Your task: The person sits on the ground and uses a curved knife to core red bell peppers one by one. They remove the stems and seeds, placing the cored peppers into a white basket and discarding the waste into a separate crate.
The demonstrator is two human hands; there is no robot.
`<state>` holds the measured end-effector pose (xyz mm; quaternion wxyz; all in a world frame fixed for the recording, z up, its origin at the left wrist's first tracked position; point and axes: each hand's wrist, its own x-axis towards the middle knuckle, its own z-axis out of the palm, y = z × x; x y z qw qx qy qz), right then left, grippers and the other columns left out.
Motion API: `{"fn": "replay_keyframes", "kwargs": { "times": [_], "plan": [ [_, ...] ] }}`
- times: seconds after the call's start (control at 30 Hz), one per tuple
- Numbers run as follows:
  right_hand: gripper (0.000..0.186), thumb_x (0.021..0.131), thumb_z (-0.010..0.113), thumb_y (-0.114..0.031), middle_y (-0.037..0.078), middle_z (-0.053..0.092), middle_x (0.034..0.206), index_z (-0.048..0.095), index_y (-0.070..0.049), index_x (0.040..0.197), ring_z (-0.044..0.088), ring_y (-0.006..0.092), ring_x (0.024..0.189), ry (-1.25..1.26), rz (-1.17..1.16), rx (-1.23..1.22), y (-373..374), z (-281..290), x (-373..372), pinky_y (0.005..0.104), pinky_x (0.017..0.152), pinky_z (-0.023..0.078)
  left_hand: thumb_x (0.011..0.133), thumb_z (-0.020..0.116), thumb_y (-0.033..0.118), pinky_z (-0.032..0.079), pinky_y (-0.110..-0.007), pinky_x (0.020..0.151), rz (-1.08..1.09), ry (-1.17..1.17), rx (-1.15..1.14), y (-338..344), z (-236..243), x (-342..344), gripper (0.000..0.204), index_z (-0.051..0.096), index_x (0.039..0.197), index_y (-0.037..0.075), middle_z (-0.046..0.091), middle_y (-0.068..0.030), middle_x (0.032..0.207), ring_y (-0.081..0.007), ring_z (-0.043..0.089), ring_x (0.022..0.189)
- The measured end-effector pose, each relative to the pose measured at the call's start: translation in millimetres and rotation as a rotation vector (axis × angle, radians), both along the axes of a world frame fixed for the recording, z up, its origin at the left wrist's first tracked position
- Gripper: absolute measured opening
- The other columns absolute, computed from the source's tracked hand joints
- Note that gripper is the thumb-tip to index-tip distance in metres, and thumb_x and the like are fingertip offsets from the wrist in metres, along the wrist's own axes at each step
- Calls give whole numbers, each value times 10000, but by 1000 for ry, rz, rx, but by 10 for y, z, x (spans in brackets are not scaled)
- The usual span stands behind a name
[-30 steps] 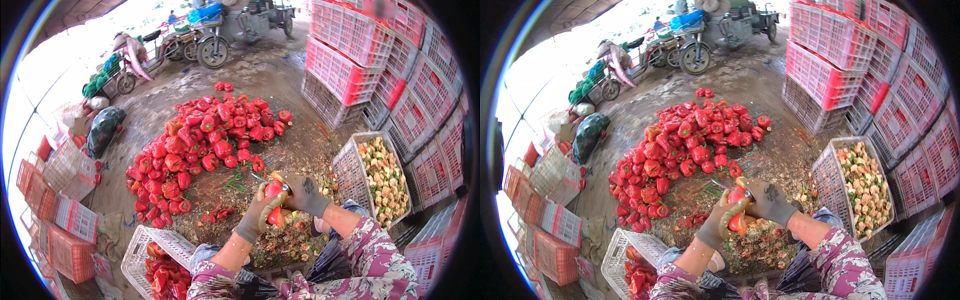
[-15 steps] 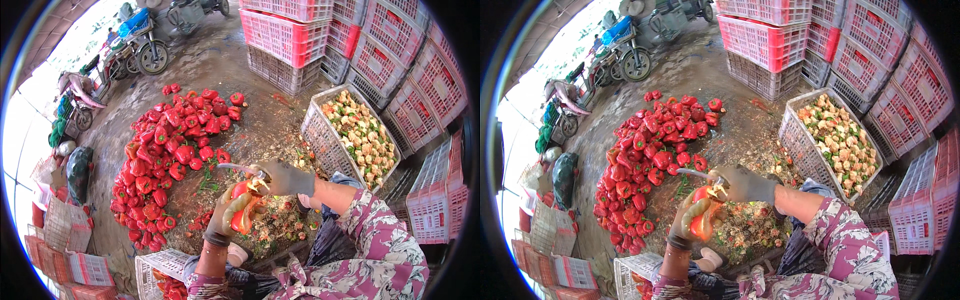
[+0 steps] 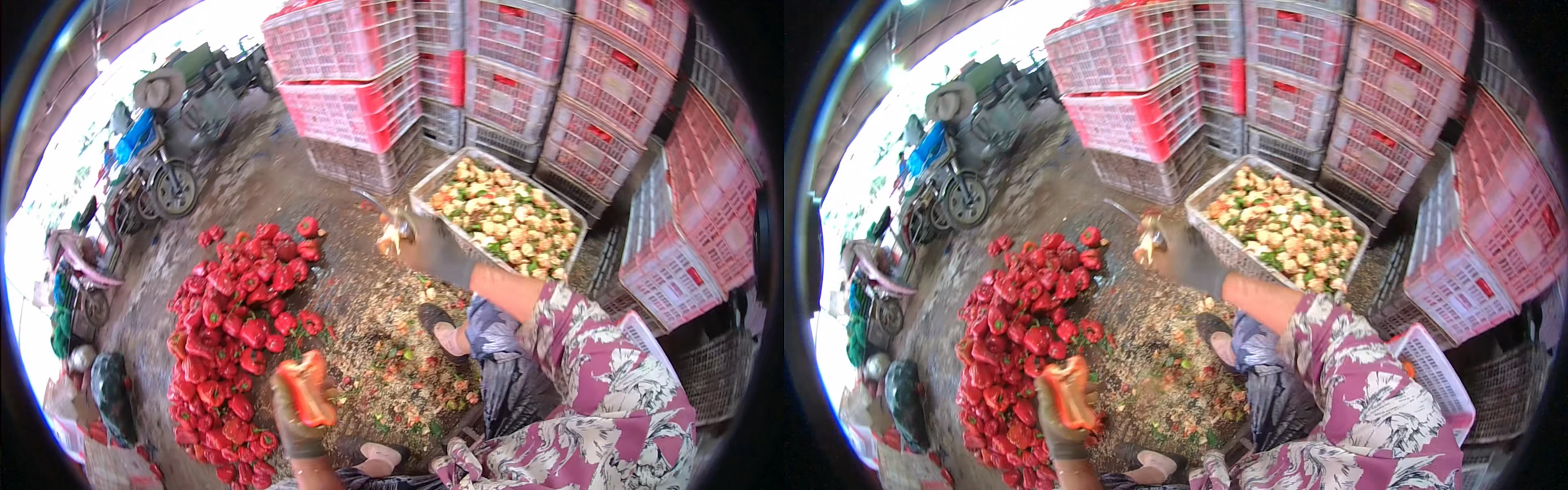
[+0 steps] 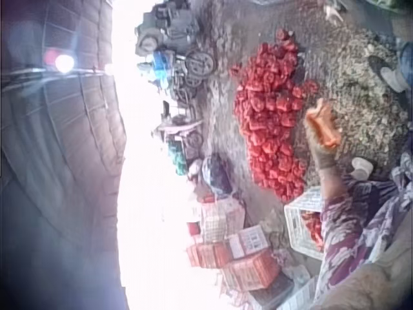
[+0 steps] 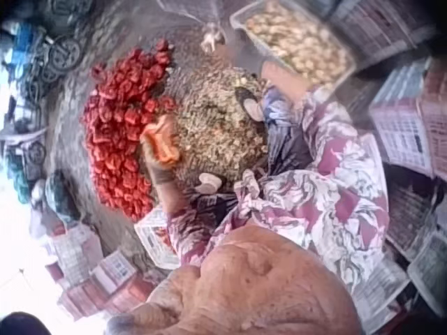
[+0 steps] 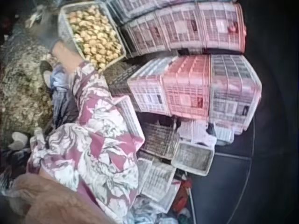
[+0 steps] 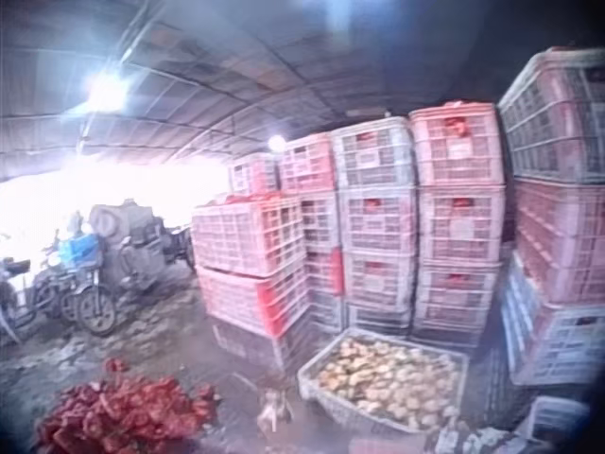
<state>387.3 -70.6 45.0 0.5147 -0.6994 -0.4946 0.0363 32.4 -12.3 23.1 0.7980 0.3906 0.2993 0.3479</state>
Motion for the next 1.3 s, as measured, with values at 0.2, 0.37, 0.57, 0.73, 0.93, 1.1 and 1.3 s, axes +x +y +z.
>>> {"fn": "replay_keyframes", "kwargs": {
  "times": [0.2,0.37,0.57,0.73,0.93,1.1,1.3],
  "plan": [
    [568,804,768,-327,120,699,842,604,-123,1308,676,244,775,-55,-396,-245,-587,570,1309,366,708,530,982,550,533,510,-293,560,637,287,130,-18,415,-795,438,574,1171,138,669,-66,911,-177,616,644],
    [176,842,759,-188,9,595,676,645,-72,911,516,128,474,638,-156,-79,-193,211,918,301,428,435,992,615,286,509,-278,548,890,492,207,-707,184,-2548,307,542,1232,108,653,-64,997,-145,601,685],
    [169,865,762,-197,7,589,626,657,-64,872,482,103,419,1214,250,-250,-266,-110,193,272,415,441,1008,495,454,498,-452,802,610,1828,512,-1583,66,-3412,459,699,1064,48,702,-204,924,-359,658,905],
    [214,931,702,-260,33,629,772,650,-56,969,489,79,441,608,346,-267,116,-75,-593,211,390,405,999,564,466,416,-273,589,717,1340,85,-1758,-539,-4376,412,630,1122,79,597,-33,886,-119,537,719],
    [100,866,703,-135,88,682,798,660,-45,877,539,83,432,796,414,-429,491,-73,-1120,217,365,440,970,627,254,451,-231,544,841,1055,120,-305,-482,-3740,260,642,1152,69,647,-1,871,-80,588,654],
    [68,879,664,-81,81,661,767,656,-17,857,527,65,445,914,301,-616,651,-325,-1246,222,376,458,925,684,154,469,-262,541,457,1340,331,1185,-1741,-3400,326,632,1217,19,666,-38,828,-88,564,629],
    [80,895,638,-43,56,620,694,664,32,894,506,55,450,829,268,-686,855,-248,-1271,206,393,383,852,709,235,547,-433,825,343,1305,618,2511,-2411,-1837,407,634,1213,65,719,-193,992,-365,701,934]
  ]
}}
